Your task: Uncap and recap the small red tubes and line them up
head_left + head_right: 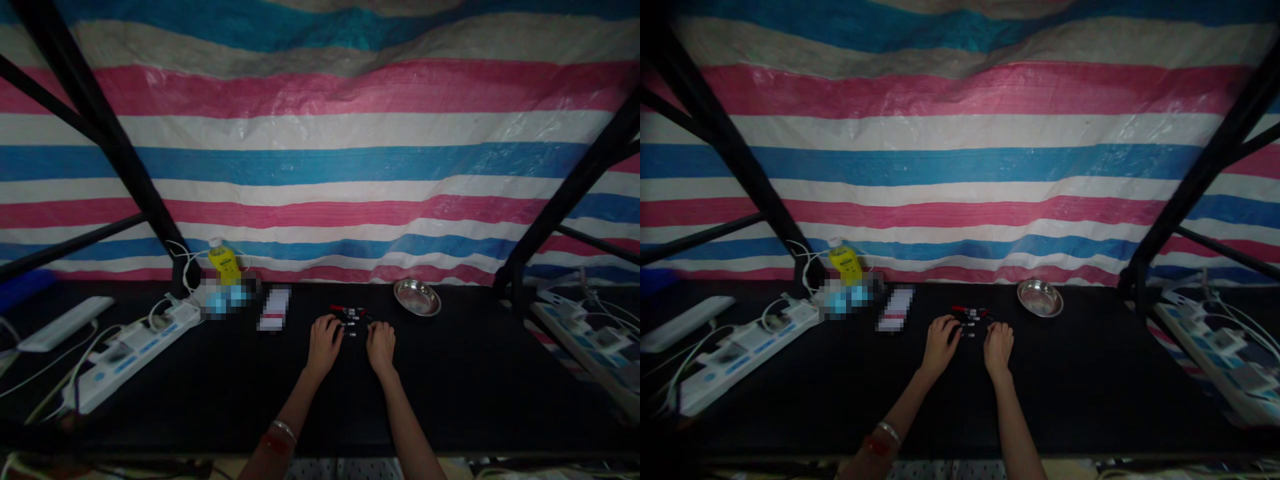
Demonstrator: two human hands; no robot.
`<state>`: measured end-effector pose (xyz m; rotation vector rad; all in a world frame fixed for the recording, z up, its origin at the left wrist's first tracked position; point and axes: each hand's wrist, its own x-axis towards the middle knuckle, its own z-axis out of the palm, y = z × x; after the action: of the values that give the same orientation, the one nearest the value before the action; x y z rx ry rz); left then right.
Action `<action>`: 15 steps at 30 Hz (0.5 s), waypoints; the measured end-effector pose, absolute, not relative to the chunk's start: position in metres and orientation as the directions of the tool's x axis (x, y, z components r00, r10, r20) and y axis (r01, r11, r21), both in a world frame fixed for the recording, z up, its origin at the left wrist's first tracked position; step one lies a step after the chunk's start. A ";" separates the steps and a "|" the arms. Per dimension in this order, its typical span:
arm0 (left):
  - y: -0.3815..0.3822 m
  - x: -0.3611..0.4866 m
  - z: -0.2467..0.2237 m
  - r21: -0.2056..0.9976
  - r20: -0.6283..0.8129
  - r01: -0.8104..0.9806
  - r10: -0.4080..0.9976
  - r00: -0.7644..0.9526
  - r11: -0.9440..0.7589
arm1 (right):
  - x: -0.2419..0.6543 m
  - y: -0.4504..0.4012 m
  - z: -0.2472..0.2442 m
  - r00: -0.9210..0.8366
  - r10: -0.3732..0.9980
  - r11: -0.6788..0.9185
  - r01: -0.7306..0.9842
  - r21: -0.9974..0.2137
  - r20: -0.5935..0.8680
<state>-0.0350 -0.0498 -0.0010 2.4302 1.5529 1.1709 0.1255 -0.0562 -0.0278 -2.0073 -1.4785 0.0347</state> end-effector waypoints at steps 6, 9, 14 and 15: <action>-0.049 -0.035 -0.003 0.378 0.592 0.766 0.772 0.232 -0.520 | 0.126 -0.057 -0.022 0.356 0.824 0.035 0.745 -0.666 0.441; -0.049 -0.035 -0.004 0.375 0.590 0.752 0.766 0.257 -0.541 | 0.123 -0.059 -0.017 0.327 0.820 0.175 0.638 -0.750 0.470; -0.051 -0.035 -0.006 0.360 0.564 0.710 0.747 0.351 -0.605 | 0.103 -0.066 -0.010 0.160 0.856 0.390 0.423 -0.818 0.491; -0.052 -0.035 -0.007 0.361 0.554 0.695 0.742 0.377 -0.622 | 0.098 -0.068 -0.009 0.126 0.859 0.415 0.398 -0.818 0.496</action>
<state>-0.0348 -0.0518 -0.0066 2.5503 1.3332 1.0819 0.0979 -0.0677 -0.0088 -1.1792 -1.4807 0.4860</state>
